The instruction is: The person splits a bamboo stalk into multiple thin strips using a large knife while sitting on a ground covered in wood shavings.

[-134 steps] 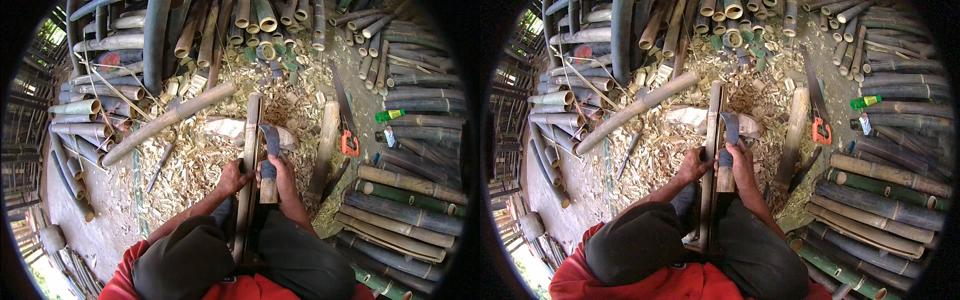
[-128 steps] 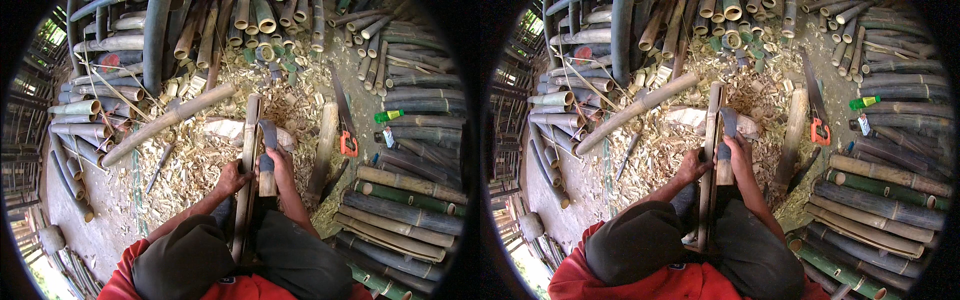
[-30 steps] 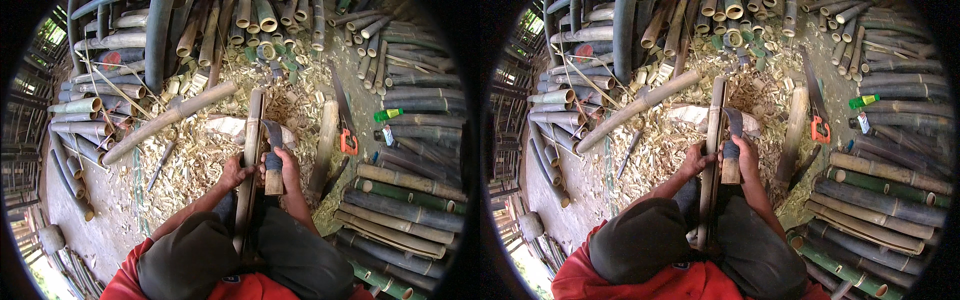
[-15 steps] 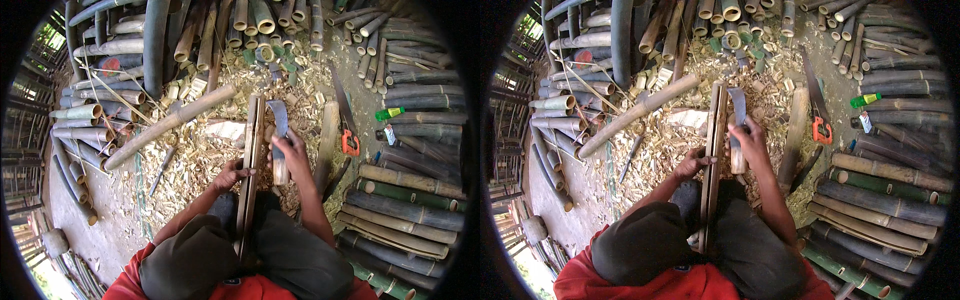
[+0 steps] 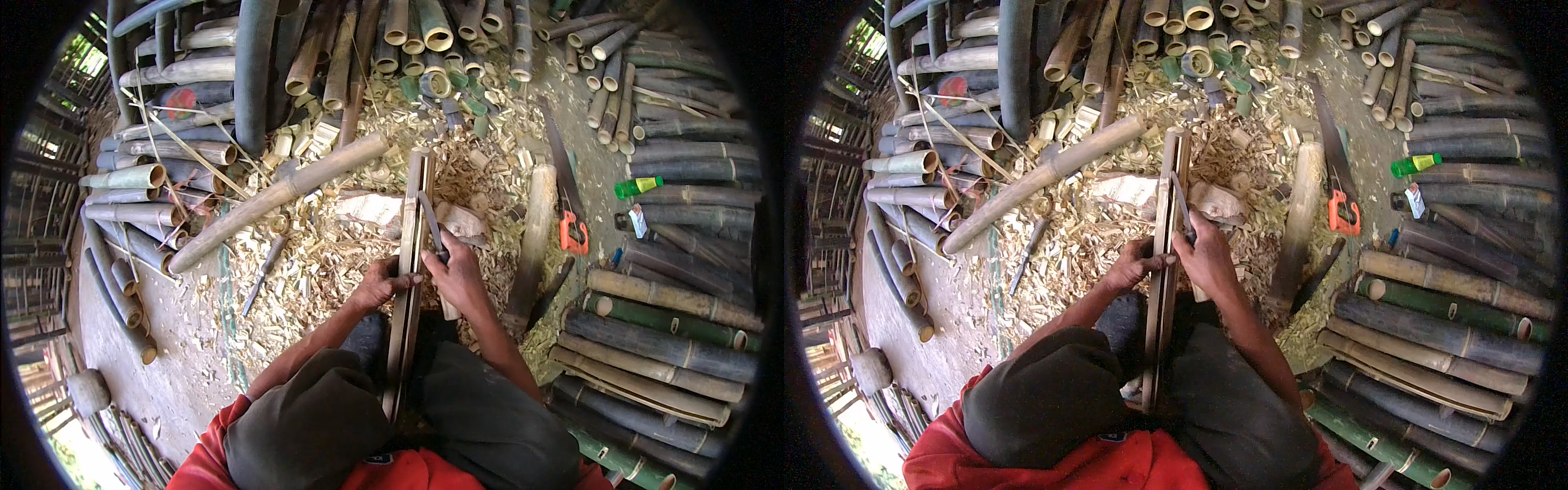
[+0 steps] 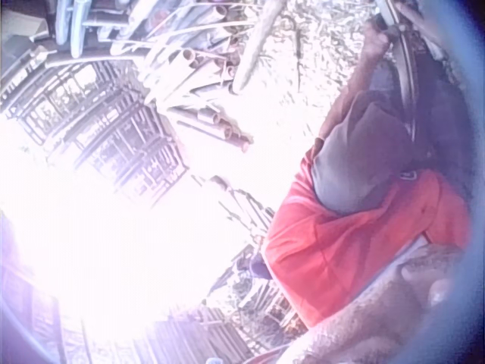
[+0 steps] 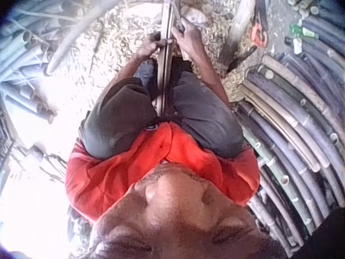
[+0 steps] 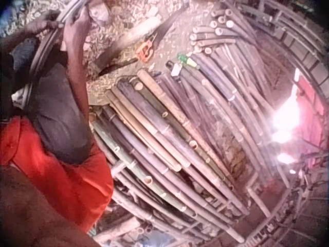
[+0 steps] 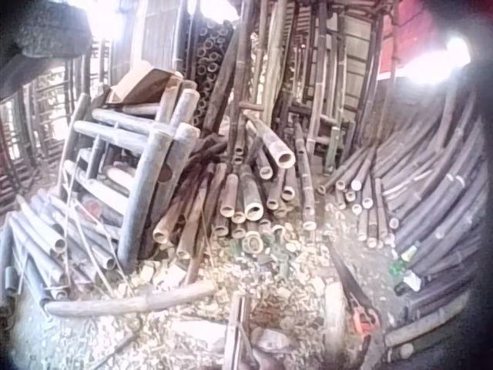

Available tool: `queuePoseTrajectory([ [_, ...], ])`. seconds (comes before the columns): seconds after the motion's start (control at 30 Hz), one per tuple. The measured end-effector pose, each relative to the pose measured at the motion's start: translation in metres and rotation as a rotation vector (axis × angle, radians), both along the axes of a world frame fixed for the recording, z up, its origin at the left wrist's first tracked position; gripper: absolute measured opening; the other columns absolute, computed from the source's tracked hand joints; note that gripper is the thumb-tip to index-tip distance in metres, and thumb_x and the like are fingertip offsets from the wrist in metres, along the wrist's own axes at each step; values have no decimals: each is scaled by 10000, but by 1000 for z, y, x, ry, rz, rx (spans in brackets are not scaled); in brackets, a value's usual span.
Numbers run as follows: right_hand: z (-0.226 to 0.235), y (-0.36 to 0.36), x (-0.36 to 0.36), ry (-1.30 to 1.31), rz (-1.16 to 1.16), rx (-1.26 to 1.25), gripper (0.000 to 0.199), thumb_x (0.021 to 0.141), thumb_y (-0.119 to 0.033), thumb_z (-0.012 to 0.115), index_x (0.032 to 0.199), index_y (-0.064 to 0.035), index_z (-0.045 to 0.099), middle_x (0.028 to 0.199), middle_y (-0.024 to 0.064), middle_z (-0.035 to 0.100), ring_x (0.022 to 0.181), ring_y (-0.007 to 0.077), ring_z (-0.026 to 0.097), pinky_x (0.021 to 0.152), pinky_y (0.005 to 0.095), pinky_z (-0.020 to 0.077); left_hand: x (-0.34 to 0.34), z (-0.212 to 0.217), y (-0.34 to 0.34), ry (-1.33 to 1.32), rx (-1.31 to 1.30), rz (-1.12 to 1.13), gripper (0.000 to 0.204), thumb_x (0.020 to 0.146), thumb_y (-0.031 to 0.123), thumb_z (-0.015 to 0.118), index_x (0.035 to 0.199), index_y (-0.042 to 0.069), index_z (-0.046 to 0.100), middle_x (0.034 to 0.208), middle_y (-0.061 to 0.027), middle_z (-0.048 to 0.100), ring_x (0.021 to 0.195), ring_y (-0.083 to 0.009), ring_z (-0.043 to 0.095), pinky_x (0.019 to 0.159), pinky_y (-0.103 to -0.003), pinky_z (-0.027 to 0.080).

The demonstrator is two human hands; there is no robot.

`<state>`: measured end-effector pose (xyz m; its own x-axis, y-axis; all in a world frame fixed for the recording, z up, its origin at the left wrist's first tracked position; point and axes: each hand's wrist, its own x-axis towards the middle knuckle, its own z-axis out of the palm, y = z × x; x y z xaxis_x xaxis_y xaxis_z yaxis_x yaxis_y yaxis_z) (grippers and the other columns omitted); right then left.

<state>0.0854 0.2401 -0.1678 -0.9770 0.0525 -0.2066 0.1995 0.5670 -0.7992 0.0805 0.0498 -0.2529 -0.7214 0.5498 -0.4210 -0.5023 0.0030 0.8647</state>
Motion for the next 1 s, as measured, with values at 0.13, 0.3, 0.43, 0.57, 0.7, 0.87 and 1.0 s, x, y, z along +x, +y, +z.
queuePoseTrajectory([
  [0.13, 3, -8, -22, -118, -179, -155, 491, 952, -248, 675, 1302, 82, 579, 1103, 305, 708, 1060, 406, 704, 925, 468, 541, 2, 3, 10, 4, 70, 78, 422, 893, 157, 809, 1224, -47, 645, 1050, -91, 738, 939, -148, 689, 870, -329, 574],
  [0.3, -39, 17, -55, -95, -220, -307, 452, 968, -276, 655, 1292, 32, 589, 1117, 221, 681, 917, 357, 699, 835, 435, 589, 6, 1, 11, 84, -29, 48, 536, 882, 210, 809, 1284, -79, 604, 1052, -87, 717, 935, -138, 660, 851, -318, 556],
  [0.43, 5, 3, -17, -208, -271, -632, 332, 973, -195, 616, 1230, 12, 585, 862, 133, 635, 722, 247, 688, 555, 353, 590, 9, 6, 11, 72, -107, 96, 560, 860, 235, 827, 1268, -77, 605, 1030, -108, 725, 903, -154, 671, 837, -324, 556],
  [0.57, 7, -7, 8, -258, -352, -810, 286, 966, -191, 608, 1183, -11, 564, 806, 112, 601, 505, 209, 629, 423, 363, 555, 15, -9, 12, 191, -336, 135, 484, 825, 238, 859, 1145, -56, 645, 997, -175, 754, 883, -231, 735, 794, -380, 579],
  [0.7, 5, -4, 8, -257, -425, -873, 344, 946, -220, 631, 1208, -10, 557, 781, 103, 597, 494, 213, 623, 409, 385, 552, 16, -1, 23, 245, -460, 104, 496, 797, 262, 869, 1112, -53, 649, 960, -218, 745, 892, -303, 738, 810, -408, 569],
  [0.87, -2, -6, -14, -191, -372, -732, 293, 951, -186, 625, 1175, 3, 617, 742, 104, 628, 508, 209, 630, 435, 370, 554, 19, -14, 24, 335, -576, 97, 555, 796, 396, 848, 1054, -50, 643, 889, -243, 710, 846, -382, 711, 790, -458, 549],
  [1.0, -9, 5, -39, -186, -294, -675, 256, 949, -163, 640, 1147, 0, 644, 738, 80, 630, 585, 160, 629, 476, 340, 574, 18, -9, 23, 376, -667, 29, 570, 808, 439, 822, 1026, -53, 636, 888, -256, 699, 848, -402, 703, 796, -483, 543],
])
